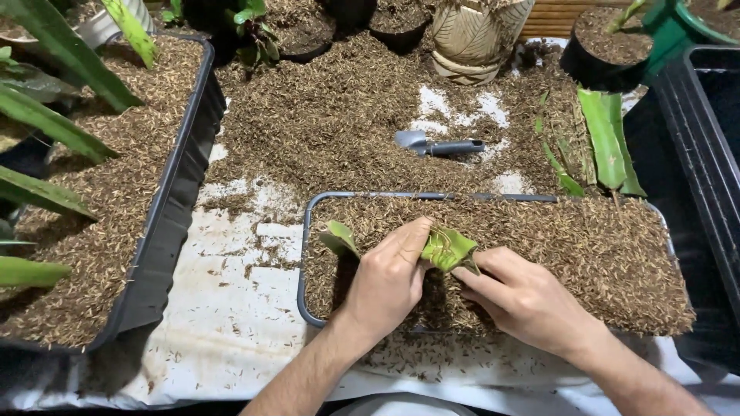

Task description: Planting cactus or succulent cuttings into a seedling tray filled with soil and firming the substrate around them.

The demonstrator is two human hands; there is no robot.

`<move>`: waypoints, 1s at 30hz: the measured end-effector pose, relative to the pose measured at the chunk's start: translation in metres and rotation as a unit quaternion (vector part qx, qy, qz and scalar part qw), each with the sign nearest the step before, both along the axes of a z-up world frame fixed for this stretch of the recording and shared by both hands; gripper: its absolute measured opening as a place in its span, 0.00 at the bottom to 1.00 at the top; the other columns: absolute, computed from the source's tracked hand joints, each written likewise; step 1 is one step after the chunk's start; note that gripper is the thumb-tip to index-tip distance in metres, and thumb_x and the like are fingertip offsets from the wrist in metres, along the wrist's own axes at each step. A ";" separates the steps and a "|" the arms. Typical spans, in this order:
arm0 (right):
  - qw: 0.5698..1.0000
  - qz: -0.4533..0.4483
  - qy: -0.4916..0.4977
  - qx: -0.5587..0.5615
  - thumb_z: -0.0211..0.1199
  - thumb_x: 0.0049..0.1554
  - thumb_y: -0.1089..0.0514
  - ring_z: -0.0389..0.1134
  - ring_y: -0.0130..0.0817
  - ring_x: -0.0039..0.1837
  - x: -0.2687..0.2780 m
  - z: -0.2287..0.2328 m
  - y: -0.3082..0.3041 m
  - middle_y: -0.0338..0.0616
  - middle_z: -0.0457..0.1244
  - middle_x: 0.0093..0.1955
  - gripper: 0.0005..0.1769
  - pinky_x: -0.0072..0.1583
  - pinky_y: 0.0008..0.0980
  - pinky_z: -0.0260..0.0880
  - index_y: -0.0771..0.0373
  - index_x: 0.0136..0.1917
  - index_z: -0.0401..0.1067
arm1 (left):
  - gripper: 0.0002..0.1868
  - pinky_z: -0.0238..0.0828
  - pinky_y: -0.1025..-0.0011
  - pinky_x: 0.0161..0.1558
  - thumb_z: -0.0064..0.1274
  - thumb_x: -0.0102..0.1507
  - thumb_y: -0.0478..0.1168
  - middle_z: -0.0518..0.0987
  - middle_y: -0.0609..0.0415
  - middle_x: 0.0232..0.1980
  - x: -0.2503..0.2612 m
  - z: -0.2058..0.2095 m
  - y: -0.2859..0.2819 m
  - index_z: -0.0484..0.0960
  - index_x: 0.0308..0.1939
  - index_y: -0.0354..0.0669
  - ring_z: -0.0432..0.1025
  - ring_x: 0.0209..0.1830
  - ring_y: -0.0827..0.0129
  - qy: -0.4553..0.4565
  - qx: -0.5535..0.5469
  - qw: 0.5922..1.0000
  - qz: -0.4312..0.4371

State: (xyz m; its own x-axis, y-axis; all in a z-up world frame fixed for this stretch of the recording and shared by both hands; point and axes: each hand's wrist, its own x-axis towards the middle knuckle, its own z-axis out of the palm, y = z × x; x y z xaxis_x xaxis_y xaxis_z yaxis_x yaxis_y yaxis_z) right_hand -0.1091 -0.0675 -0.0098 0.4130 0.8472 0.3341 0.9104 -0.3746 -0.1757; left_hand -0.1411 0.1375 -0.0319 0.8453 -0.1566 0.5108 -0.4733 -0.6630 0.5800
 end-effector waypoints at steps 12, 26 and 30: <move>0.990 0.005 -0.074 0.117 0.56 0.53 0.70 0.60 0.38 0.36 -0.021 0.016 0.050 0.54 0.60 0.41 0.06 0.39 0.33 0.66 0.78 0.43 0.64 | 0.26 0.63 0.66 0.60 0.41 0.53 0.23 0.71 0.37 0.55 0.005 -0.010 0.002 0.66 0.56 0.26 0.68 0.56 0.51 0.008 0.006 1.000 0.013; 0.993 0.074 -0.065 -0.064 0.46 0.57 0.39 0.56 0.41 0.66 -0.033 0.002 0.024 0.47 0.60 0.58 0.28 0.62 0.60 0.46 0.63 0.58 0.64 | 0.26 0.62 0.65 0.60 0.44 0.55 0.25 0.71 0.38 0.56 0.002 -0.002 0.002 0.64 0.58 0.30 0.68 0.56 0.52 0.029 0.008 1.000 0.002; 0.987 0.054 -0.053 -0.139 0.38 0.58 0.34 0.51 0.43 0.68 -0.027 0.003 0.040 0.52 0.61 0.53 0.32 0.61 0.73 0.40 0.63 0.54 0.66 | 0.28 0.61 0.65 0.61 0.44 0.53 0.24 0.70 0.38 0.57 0.001 0.001 0.001 0.64 0.58 0.29 0.67 0.57 0.52 0.033 0.022 0.999 0.004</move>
